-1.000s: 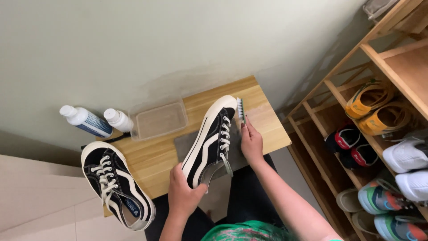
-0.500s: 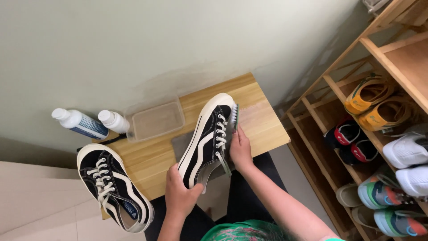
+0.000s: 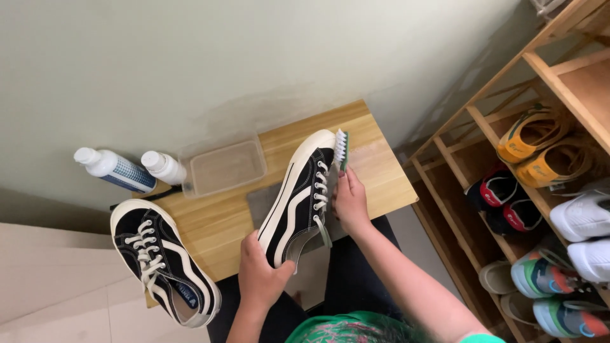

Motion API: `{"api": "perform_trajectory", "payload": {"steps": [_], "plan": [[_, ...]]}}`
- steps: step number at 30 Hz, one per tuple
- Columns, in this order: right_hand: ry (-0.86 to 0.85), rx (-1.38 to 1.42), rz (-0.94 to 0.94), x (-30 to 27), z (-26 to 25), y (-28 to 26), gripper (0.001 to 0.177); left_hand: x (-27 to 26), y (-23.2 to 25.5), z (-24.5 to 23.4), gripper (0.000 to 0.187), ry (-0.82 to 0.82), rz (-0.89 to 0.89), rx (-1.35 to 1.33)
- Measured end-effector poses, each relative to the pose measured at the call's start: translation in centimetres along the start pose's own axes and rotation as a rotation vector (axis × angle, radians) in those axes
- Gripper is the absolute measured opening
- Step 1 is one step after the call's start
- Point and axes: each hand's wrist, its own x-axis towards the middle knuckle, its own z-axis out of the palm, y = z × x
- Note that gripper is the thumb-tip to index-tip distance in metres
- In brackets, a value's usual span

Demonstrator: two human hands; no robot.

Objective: The person scrubs the white rubber sole of a black and white sneaker with a green brush, then switches to the second sneaker and scrubs its sole as well. The shoes are held in the left hand while the right hand uses the brush on the table.

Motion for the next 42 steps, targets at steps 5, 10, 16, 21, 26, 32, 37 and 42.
{"api": "perform_trajectory", "payload": {"steps": [5,10,16,21,26,32,37,42], "plan": [[0.042,-0.187,0.16,-0.3,-0.2,0.2,0.032,0.0,0.0,-0.4,0.093,-0.002,-0.006,-0.026],[0.033,0.118,0.284,-2.4,-0.3,-0.1,0.05,0.1,0.1,-0.5,0.089,-0.011,-0.013,-0.041],[-0.024,-0.065,-0.033,-0.4,-1.6,0.2,0.052,0.1,0.1,-0.3,0.091,-0.016,-0.01,0.02],[0.028,-0.203,0.066,-2.0,-0.5,1.4,0.049,-0.3,1.0,-0.7,0.088,-0.022,-0.043,0.004],[0.011,0.032,0.313,-4.2,-0.5,2.0,0.046,0.3,0.0,-0.3,0.093,-0.012,-0.037,0.004],[-0.063,0.073,0.376,-2.7,-3.2,2.3,0.033,-0.1,1.7,-1.6,0.086,-0.032,-0.083,-0.053],[-0.034,0.08,0.148,-0.9,-3.4,-0.2,0.05,-0.5,1.8,-1.6,0.089,-0.043,-0.093,-0.047],[0.005,-0.151,0.178,-3.1,-1.7,1.3,0.033,-0.5,2.0,-2.0,0.085,-0.042,-0.096,-0.091]]}}
